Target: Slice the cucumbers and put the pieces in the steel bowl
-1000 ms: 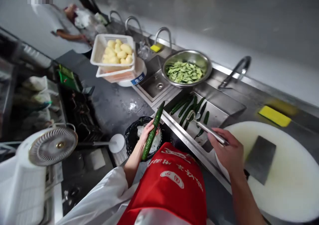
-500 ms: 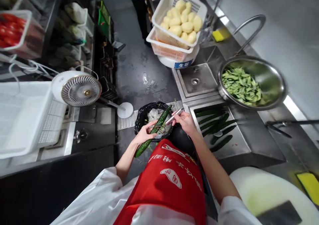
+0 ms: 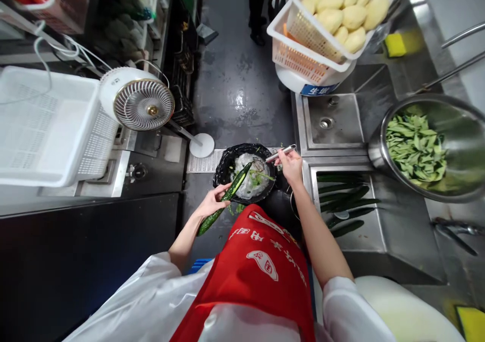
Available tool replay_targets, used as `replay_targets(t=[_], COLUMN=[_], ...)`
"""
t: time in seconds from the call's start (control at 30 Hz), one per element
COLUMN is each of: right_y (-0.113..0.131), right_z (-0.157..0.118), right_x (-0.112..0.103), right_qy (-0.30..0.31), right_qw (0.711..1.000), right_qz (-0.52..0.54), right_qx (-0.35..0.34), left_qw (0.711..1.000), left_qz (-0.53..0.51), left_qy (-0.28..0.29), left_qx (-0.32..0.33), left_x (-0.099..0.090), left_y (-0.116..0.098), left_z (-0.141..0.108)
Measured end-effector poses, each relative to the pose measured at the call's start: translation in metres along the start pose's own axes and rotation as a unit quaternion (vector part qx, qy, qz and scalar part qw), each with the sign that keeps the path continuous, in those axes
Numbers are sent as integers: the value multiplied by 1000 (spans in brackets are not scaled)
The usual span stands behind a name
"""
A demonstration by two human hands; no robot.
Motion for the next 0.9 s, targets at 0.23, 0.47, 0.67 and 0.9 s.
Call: replay_targets(t=[0.23,0.47,0.67,0.9], right_y=[-22,-37,-27,-34], right_z=[-14,36,-15,-82], right_x=[66,18,64,113], right_qy=[172,-9,184,350], right_qw=[982,999,975,905], right_qz=[36,-17,84,168], right_qx=[63,27,87,173], left_qw=[999,978,915,868], left_qz=[30,-166,-341,-425], left_qy=[-33,-77,-180,-168], left_qx=[-8,-105,-118,-194], left_x=[-7,-23,-22,-2], left_y=[9,34,50,61], left_z=[5,-4,30,53])
Point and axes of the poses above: each hand's wrist, its own z-axis towards the middle knuckle, its own x-axis out of the palm, y = z × x, the point moved 5 cm from there along z, towards the middle knuckle, and after that the axes turned 1 degree about -z, right-handed, at the moved point
